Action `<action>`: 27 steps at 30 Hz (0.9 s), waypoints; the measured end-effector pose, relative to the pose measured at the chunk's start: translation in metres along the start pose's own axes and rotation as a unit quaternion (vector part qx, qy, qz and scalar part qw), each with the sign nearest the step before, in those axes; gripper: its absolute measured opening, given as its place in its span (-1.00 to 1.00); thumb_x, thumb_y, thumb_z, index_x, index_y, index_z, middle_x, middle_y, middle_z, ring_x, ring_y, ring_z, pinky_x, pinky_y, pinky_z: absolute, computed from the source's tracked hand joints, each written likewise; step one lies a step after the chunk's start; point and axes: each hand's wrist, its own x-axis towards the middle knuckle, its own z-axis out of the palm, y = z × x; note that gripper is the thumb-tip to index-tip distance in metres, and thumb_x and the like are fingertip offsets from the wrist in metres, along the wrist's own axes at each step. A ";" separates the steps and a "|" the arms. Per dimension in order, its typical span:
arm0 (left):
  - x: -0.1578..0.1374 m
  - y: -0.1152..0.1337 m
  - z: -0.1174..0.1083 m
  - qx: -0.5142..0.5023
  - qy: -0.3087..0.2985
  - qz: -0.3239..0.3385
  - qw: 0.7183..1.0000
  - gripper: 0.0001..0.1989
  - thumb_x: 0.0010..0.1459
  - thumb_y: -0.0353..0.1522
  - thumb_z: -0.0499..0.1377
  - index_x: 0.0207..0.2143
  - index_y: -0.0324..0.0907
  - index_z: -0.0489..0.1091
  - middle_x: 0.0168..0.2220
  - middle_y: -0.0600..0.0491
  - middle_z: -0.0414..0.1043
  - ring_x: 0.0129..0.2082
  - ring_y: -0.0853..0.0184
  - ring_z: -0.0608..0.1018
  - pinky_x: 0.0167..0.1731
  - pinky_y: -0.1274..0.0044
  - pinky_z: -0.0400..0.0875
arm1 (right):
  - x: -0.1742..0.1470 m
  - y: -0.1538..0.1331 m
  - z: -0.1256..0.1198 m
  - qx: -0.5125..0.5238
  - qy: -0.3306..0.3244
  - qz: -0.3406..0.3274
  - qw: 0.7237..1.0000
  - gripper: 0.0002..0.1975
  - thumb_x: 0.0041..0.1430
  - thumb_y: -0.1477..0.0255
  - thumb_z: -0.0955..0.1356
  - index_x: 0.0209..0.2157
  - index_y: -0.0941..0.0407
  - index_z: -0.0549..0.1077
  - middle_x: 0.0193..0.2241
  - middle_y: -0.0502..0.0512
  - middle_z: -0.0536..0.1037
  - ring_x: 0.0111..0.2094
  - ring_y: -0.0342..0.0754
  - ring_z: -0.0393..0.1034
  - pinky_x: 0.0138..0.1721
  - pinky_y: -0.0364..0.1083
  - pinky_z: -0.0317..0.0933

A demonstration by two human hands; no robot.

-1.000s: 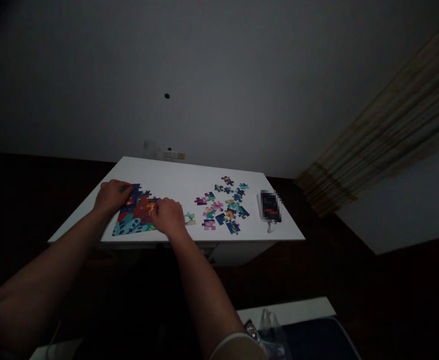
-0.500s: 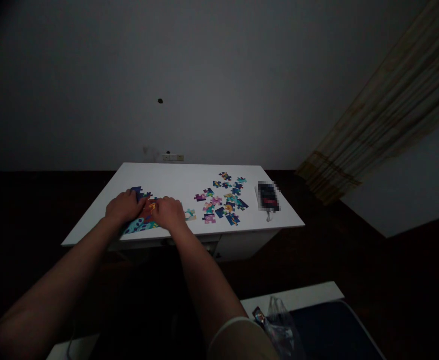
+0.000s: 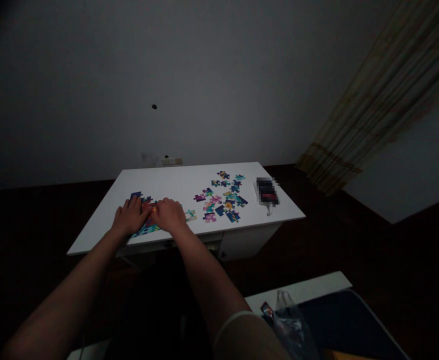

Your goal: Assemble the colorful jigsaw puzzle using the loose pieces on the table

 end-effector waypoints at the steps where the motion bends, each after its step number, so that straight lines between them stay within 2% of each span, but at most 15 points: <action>1: -0.001 0.001 -0.001 0.003 0.000 0.001 1.000 -0.11 0.54 0.10 -0.20 0.67 -0.22 0.15 0.71 -0.28 -0.02 0.69 -0.25 0.09 0.58 -0.13 0.04 | -0.001 0.000 -0.001 -0.004 0.005 -0.020 1.000 -0.71 0.62 0.30 0.32 0.02 0.12 0.66 0.00 0.24 0.72 0.01 0.11 0.58 0.01 0.02 0.35; 4: -0.002 0.003 -0.004 0.005 -0.006 -0.003 1.000 -0.15 0.56 0.05 -0.18 0.67 -0.24 0.15 0.70 -0.30 -0.01 0.68 -0.26 0.10 0.57 -0.15 0.05 | -0.007 -0.004 -0.006 -0.010 -0.004 -0.143 0.990 -0.73 0.57 0.36 0.34 0.13 0.12 0.63 0.12 0.25 0.69 0.11 0.12 0.54 0.10 0.03 0.34; 6: -0.003 0.003 -0.006 0.008 -0.015 -0.005 1.000 -0.17 0.57 0.03 -0.17 0.67 -0.23 0.15 0.71 -0.29 -0.03 0.69 -0.25 0.09 0.58 -0.13 0.06 | -0.012 -0.008 -0.014 -0.020 -0.031 -0.219 0.975 -0.75 0.54 0.37 0.37 0.13 0.07 0.62 0.18 0.21 0.67 0.18 0.12 0.51 0.14 0.03 0.33; 9: -0.003 0.003 -0.007 0.007 -0.016 -0.005 1.000 -0.18 0.58 0.04 -0.16 0.67 -0.17 0.16 0.71 -0.25 -0.03 0.69 -0.24 0.09 0.58 -0.11 0.06 | -0.025 -0.015 -0.029 -0.043 -0.064 -0.249 0.965 -0.78 0.49 0.37 0.43 0.09 0.00 0.64 0.20 0.16 0.67 0.24 0.14 0.48 0.18 0.05 0.33; 13: -0.003 0.003 -0.004 -0.001 0.000 -0.006 1.000 -0.14 0.56 0.09 -0.16 0.67 -0.21 0.17 0.70 -0.27 -0.01 0.68 -0.25 0.10 0.59 -0.10 0.04 | -0.063 -0.018 -0.045 -0.034 -0.032 -0.211 0.976 -0.66 0.47 0.41 0.42 0.21 0.04 0.60 0.22 0.23 0.66 0.25 0.19 0.47 0.26 0.12 0.31; 15: -0.003 0.003 -0.003 -0.007 0.011 -0.004 1.000 -0.13 0.55 0.11 -0.14 0.66 -0.20 0.17 0.70 -0.27 0.02 0.68 -0.25 0.12 0.59 -0.09 0.04 | -0.091 -0.017 -0.045 -0.019 -0.002 -0.149 0.989 -0.57 0.47 0.40 0.40 0.31 0.06 0.55 0.30 0.28 0.61 0.31 0.21 0.44 0.32 0.16 0.27; 17: -0.004 0.003 -0.002 -0.014 0.024 -0.002 1.000 -0.15 0.54 0.10 -0.11 0.65 -0.16 0.20 0.69 -0.27 0.07 0.67 -0.26 0.15 0.57 -0.10 0.07 | -0.119 -0.014 -0.040 -0.007 0.029 -0.058 0.998 -0.49 0.49 0.36 0.40 0.40 0.07 0.49 0.42 0.32 0.52 0.43 0.24 0.34 0.41 0.21 0.21; 20: -0.006 0.004 -0.002 -0.018 0.032 0.002 0.999 -0.18 0.54 0.07 -0.08 0.63 -0.16 0.24 0.67 -0.27 0.13 0.65 -0.27 0.18 0.56 -0.11 0.08 | -0.151 -0.009 -0.031 0.002 0.054 0.040 0.998 -0.42 0.50 0.31 0.39 0.47 0.08 0.44 0.54 0.33 0.39 0.56 0.28 0.19 0.49 0.26 0.10; 23: -0.008 0.004 -0.003 -0.016 0.036 0.009 0.999 -0.18 0.55 0.05 -0.09 0.61 -0.22 0.27 0.67 -0.29 0.13 0.65 -0.27 0.19 0.57 -0.08 0.08 | -0.161 -0.004 -0.028 0.004 0.051 0.054 0.997 -0.41 0.50 0.31 0.40 0.48 0.10 0.45 0.56 0.31 0.37 0.59 0.26 0.17 0.53 0.25 0.06; 27: -0.010 0.003 -0.002 -0.024 0.042 0.015 0.999 -0.20 0.56 0.04 -0.11 0.58 -0.23 0.32 0.65 -0.30 0.16 0.63 -0.25 0.21 0.56 -0.07 0.11 | -0.152 0.007 -0.026 -0.018 0.050 0.064 0.997 -0.42 0.51 0.32 0.39 0.48 0.08 0.47 0.55 0.32 0.40 0.58 0.27 0.20 0.54 0.24 0.05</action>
